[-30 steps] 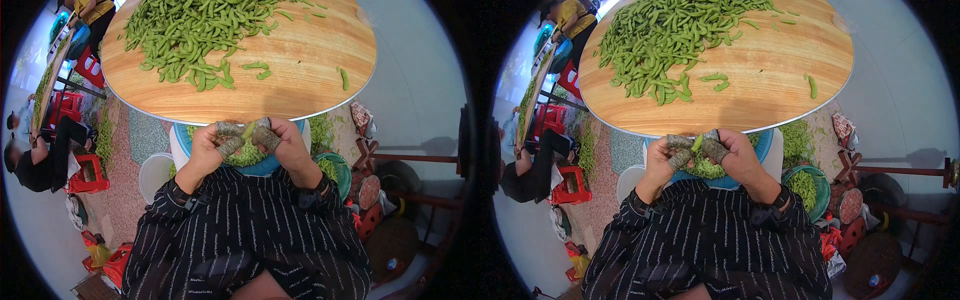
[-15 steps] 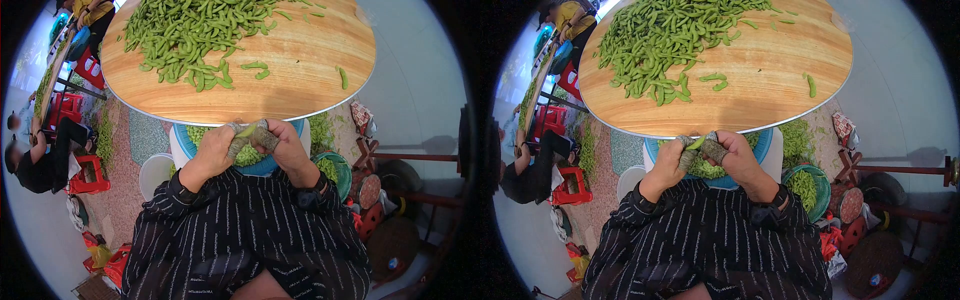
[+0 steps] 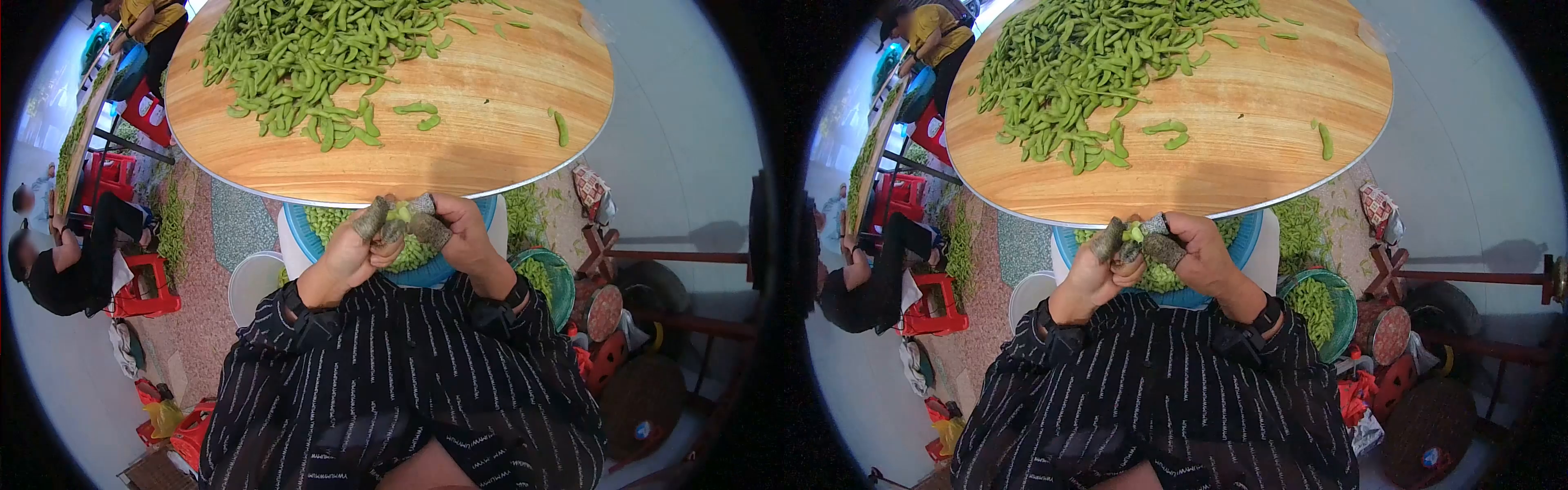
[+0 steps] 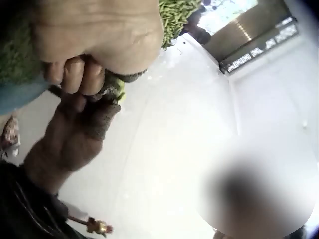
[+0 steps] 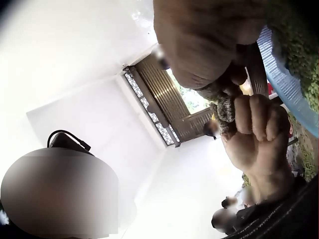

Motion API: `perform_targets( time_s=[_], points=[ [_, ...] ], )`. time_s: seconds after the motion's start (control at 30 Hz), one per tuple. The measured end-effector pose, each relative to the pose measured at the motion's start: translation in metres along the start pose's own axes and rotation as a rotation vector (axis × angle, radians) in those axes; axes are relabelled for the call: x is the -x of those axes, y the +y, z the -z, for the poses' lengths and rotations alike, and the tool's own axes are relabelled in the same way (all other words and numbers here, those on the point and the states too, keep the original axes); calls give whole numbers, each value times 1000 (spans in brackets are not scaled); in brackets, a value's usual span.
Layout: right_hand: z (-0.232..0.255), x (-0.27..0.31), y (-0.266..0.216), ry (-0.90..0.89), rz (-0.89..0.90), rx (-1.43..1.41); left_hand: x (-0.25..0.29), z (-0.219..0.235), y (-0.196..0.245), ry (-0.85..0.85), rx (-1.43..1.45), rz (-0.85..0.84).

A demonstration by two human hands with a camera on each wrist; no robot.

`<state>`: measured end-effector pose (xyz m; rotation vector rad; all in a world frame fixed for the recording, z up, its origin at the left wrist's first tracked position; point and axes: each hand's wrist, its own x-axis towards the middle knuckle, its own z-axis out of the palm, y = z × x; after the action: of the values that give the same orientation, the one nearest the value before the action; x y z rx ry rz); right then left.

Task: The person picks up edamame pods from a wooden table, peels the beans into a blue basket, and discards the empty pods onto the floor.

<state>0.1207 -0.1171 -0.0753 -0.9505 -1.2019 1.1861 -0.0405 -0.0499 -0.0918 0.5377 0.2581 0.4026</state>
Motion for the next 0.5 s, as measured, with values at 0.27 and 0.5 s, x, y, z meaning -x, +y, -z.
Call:
perform_targets(
  time_s=[0.27, 0.5],
  points=[
    [-3, 3, -2, -6, -311, -480, 2, -6, 9, 170, -1749, -573],
    [-7, 3, -5, 27, -376, -421, 3, -2, 12, 128, -2018, -606]
  ],
)
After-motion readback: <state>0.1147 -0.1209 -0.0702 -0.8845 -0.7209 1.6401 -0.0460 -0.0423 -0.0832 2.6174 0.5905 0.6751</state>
